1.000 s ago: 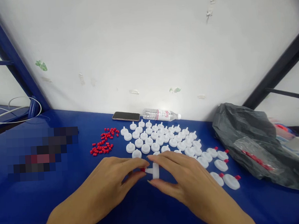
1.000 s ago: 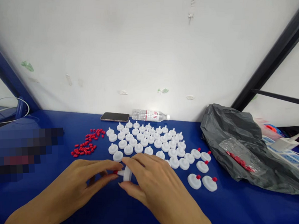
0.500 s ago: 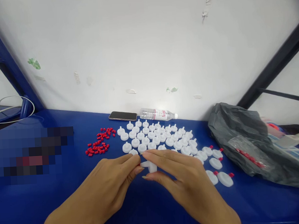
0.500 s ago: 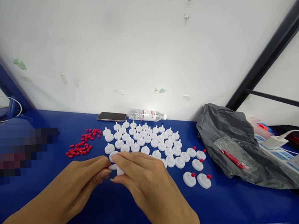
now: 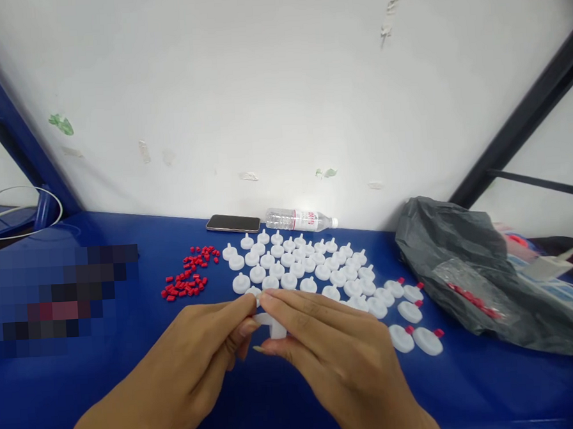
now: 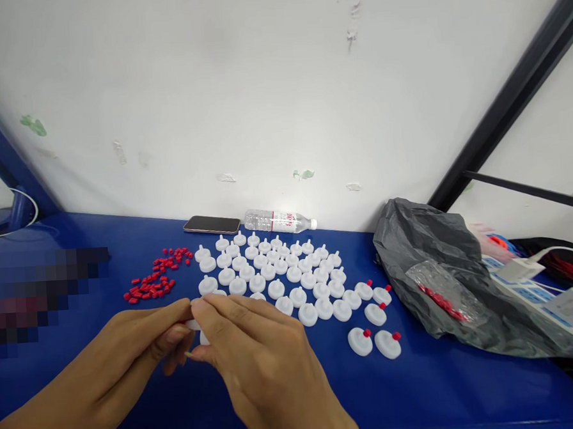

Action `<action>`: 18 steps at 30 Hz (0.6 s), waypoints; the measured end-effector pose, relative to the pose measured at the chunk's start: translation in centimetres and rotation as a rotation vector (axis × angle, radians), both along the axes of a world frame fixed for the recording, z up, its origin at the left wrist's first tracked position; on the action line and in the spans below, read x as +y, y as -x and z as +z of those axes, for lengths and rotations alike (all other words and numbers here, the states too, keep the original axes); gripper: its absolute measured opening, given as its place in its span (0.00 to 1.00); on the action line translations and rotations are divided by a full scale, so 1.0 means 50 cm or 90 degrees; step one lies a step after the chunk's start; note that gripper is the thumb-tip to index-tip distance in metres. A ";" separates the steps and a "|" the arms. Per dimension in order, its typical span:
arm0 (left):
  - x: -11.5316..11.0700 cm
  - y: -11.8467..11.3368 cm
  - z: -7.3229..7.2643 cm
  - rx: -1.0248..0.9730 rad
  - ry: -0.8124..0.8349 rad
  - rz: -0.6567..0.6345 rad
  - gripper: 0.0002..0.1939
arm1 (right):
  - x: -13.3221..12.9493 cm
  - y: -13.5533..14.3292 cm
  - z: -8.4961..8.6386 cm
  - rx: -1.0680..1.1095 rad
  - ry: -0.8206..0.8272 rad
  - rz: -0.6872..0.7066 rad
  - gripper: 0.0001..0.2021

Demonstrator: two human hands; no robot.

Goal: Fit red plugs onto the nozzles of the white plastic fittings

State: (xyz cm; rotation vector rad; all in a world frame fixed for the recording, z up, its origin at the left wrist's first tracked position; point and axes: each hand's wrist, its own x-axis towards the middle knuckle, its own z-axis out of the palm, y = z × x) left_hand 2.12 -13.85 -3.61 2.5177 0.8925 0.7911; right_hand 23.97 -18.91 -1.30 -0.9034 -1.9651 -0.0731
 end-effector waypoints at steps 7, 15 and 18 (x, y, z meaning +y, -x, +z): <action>-0.016 0.006 0.012 -0.024 0.037 0.045 0.13 | 0.005 0.013 0.000 0.037 -0.077 -0.005 0.11; -0.009 -0.006 0.040 -0.021 0.143 0.015 0.24 | 0.000 0.026 -0.005 -0.075 -0.151 -0.061 0.14; -0.010 -0.005 0.039 -0.038 0.160 0.021 0.25 | 0.000 0.029 -0.008 -0.077 -0.164 -0.063 0.14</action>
